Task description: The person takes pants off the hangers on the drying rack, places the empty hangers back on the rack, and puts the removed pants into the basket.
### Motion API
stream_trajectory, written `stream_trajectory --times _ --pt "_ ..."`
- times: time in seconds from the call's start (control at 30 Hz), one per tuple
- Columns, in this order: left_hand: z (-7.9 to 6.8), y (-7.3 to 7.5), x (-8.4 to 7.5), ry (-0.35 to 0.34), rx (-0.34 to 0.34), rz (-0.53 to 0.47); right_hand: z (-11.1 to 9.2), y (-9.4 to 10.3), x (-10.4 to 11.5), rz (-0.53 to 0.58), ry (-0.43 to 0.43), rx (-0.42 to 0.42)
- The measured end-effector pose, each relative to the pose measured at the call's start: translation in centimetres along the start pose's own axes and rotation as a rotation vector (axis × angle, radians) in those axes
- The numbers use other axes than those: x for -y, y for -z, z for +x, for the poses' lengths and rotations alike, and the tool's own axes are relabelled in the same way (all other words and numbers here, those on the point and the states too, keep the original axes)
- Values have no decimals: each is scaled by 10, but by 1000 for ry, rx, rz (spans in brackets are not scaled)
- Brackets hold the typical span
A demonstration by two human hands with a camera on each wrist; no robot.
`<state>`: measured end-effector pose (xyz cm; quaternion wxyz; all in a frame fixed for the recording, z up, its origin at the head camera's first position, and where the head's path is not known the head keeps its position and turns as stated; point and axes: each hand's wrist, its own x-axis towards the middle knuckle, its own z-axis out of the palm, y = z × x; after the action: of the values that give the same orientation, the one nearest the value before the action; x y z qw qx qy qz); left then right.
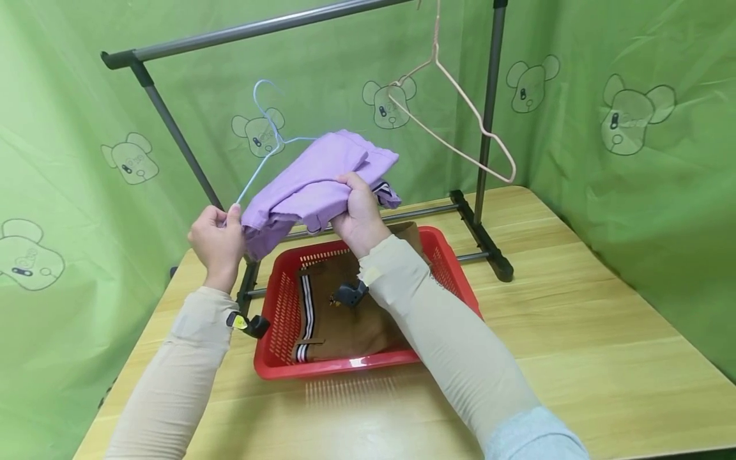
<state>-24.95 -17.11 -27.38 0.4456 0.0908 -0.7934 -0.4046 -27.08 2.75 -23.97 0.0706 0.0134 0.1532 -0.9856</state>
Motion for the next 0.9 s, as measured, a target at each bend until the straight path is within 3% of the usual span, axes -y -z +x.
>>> stream_trajectory --times 0.2,0.57,0.9 --pt "0 1 4 34 -8 -13 -4 -3 2 -42 -37 1" --pt "2 2 6 38 -7 -7 -8 -3 4 -47 -14 4" --pt "4 3 11 87 27 17 -9 0 6 -23 -8 16"
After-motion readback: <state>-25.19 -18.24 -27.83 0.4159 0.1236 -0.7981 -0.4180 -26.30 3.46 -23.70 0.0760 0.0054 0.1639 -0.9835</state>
